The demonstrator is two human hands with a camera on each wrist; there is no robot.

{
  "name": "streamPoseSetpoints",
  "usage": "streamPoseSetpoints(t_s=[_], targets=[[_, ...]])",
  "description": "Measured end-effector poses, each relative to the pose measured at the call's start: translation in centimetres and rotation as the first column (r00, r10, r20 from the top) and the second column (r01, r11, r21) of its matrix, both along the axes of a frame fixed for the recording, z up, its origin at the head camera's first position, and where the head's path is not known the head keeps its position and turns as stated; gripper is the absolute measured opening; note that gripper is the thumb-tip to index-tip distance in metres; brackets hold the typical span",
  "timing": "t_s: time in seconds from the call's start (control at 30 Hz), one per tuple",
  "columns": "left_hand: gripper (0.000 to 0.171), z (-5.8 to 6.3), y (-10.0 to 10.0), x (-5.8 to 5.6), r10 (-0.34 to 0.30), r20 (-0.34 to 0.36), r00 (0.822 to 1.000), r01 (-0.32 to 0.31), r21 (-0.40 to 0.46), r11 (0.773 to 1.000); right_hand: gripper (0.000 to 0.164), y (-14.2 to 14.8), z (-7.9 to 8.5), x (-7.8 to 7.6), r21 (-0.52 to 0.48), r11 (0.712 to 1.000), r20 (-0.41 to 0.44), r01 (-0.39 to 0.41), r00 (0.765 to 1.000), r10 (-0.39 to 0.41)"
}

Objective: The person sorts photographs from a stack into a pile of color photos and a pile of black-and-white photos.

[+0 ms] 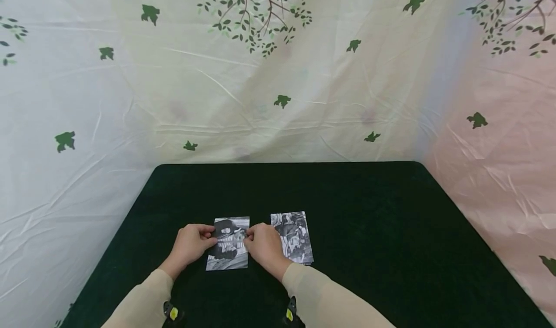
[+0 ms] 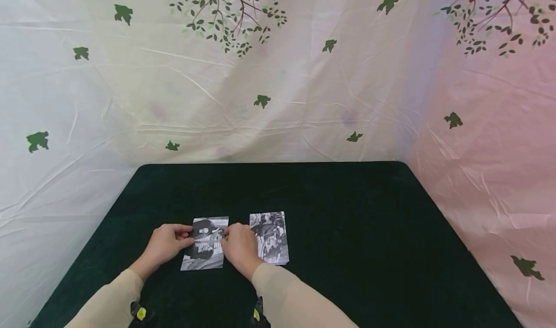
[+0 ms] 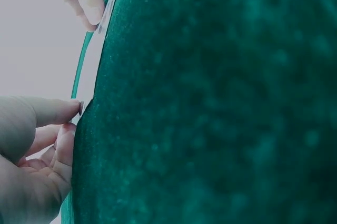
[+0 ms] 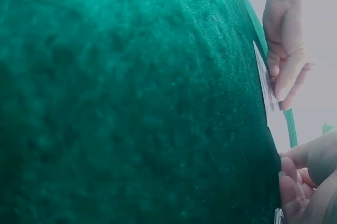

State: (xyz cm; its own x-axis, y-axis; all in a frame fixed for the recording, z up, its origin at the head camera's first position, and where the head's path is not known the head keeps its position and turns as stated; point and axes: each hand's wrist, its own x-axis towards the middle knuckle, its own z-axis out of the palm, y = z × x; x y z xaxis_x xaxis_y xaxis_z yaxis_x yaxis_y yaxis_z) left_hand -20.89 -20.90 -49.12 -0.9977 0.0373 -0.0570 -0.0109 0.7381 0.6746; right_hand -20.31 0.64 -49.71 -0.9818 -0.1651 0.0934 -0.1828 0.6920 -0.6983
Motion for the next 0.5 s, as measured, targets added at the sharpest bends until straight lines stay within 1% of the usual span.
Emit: streamPoseSetpoints(t_s=[0.07,0.17,0.33,0.4,0.5], targets=[[0.032,0.0,0.1,0.1,0.003,-0.005,1.000,-0.003,-0.003,1.000,0.019,0.1,0.0,0.0,0.009,1.000,-0.009,-0.006,1.000,0.006],[0.033,0.1,0.4,0.4,0.006,-0.033,0.999,-0.006,-0.016,1.000,0.020,0.3,0.2,0.1,0.006,1.000,-0.004,-0.021,1.000,0.021],[0.031,0.6,1.6,1.1,0.035,-0.131,0.991,-0.038,-0.021,0.999,0.022,1.4,0.8,0.5,-0.034,0.999,-0.011,-0.036,0.999,0.036],[0.030,0.9,2.5,1.4,0.042,-0.164,0.986,-0.043,-0.003,0.999,0.021,2.4,1.1,0.6,-0.044,0.999,-0.020,-0.022,1.000,0.021],[0.030,1.6,4.3,1.8,0.034,-0.191,0.981,-0.028,0.030,0.999,0.021,4.7,1.6,0.7,-0.059,0.998,-0.015,0.031,0.999,-0.032]])
